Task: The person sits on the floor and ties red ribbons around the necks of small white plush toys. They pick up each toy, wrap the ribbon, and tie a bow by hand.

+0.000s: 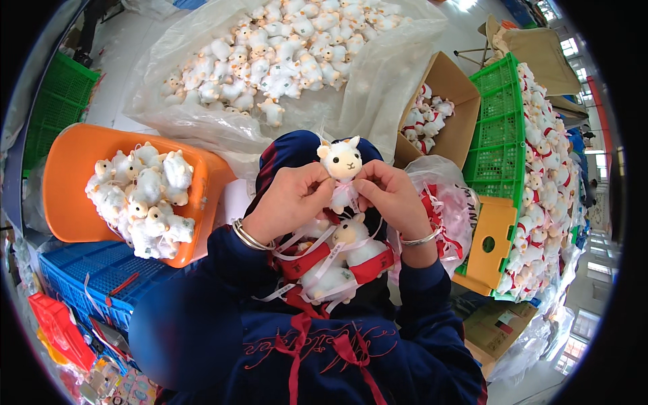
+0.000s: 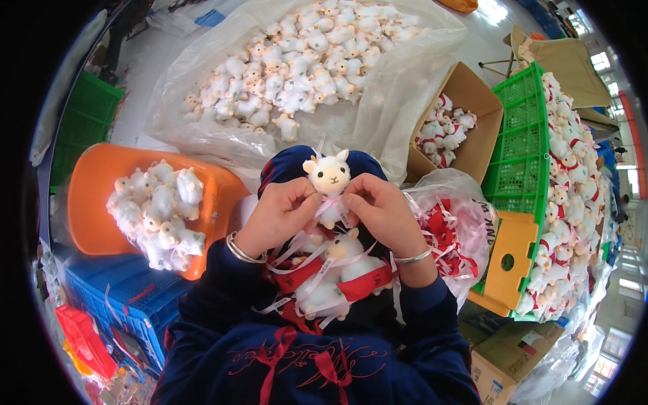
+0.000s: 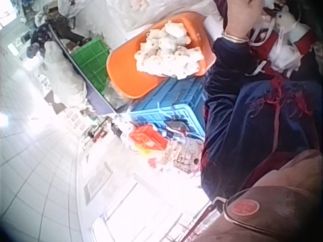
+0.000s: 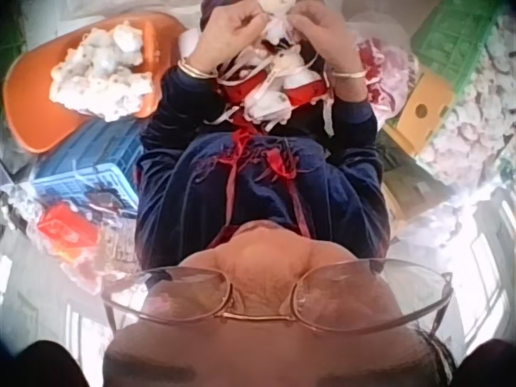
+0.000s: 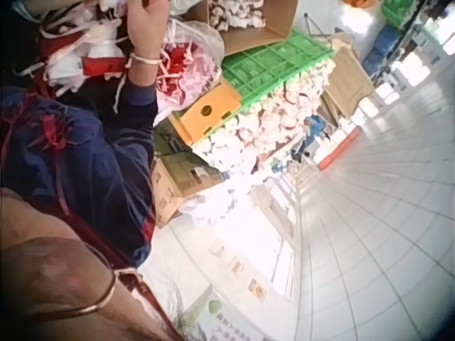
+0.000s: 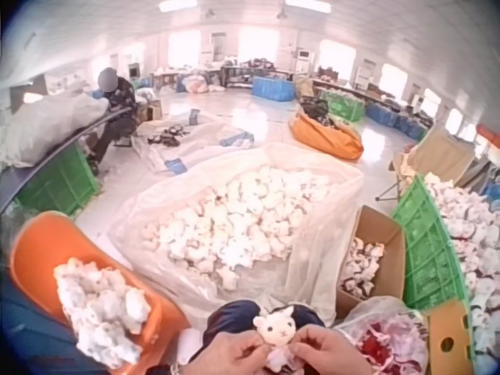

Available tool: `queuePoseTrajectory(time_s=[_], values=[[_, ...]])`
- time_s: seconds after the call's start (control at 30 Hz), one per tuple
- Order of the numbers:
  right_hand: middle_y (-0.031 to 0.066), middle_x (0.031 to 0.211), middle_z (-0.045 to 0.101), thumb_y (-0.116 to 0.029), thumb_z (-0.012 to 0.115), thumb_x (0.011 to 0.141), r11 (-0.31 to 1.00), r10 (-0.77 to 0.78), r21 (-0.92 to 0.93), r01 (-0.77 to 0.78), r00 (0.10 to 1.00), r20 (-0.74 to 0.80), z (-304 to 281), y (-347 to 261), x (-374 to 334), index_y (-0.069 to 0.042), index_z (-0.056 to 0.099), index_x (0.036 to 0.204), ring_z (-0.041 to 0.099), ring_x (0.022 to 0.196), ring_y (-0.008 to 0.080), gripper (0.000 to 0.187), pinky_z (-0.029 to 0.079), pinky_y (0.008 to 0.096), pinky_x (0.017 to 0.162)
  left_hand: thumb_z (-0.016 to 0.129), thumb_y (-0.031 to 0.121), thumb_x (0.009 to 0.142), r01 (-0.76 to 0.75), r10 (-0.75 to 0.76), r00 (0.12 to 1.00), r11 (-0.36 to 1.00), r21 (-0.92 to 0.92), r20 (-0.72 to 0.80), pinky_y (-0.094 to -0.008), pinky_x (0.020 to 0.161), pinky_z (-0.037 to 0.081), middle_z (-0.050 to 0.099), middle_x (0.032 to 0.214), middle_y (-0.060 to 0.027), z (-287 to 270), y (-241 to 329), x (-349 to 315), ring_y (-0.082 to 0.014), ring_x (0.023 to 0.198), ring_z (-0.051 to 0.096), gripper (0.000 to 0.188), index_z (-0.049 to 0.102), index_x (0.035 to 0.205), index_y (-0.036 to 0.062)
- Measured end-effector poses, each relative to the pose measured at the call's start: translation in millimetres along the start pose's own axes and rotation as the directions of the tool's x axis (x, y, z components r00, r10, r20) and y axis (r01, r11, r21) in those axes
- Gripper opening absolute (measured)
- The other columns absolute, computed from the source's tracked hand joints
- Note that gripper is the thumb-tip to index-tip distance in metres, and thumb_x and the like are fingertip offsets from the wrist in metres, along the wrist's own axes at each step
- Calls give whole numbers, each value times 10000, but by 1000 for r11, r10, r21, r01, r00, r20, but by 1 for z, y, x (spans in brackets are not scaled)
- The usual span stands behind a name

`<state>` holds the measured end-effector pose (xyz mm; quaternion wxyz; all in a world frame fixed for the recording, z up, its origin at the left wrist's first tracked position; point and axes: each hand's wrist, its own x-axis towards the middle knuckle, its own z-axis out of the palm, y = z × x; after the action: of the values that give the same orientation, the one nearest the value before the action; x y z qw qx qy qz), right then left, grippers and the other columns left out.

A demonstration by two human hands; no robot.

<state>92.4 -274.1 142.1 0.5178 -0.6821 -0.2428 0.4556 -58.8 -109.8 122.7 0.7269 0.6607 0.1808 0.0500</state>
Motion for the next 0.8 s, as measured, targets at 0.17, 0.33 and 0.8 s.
queuePoseTrajectory(time_s=[0.17,0.33,0.8], values=[[85,758,659,-89,619,979,892,-79,-453,-10,981,-175,15,-21,-10,36,630,1003,640,597,140,127,494,291,564,643,122,982,-9,9,1000,996,89,-10,-237,554,512,672,707,-37,5,-5,1,-76,609,670,179,614,866,-12],[135,783,676,-116,583,1010,922,-74,-385,-35,962,-264,34,-25,-19,43,619,1032,668,551,193,165,504,318,536,677,177,998,24,-17,999,979,201,-36,-215,576,509,680,731,-21,6,-8,3,-60,642,673,224,630,885,-11],[120,935,695,-103,677,957,948,-27,-311,-71,953,-302,38,-9,-33,18,564,1051,633,547,149,191,482,294,513,791,189,872,-160,253,957,873,461,-146,-262,604,483,666,895,-44,4,-9,3,-89,703,616,443,579,1207,-8]])
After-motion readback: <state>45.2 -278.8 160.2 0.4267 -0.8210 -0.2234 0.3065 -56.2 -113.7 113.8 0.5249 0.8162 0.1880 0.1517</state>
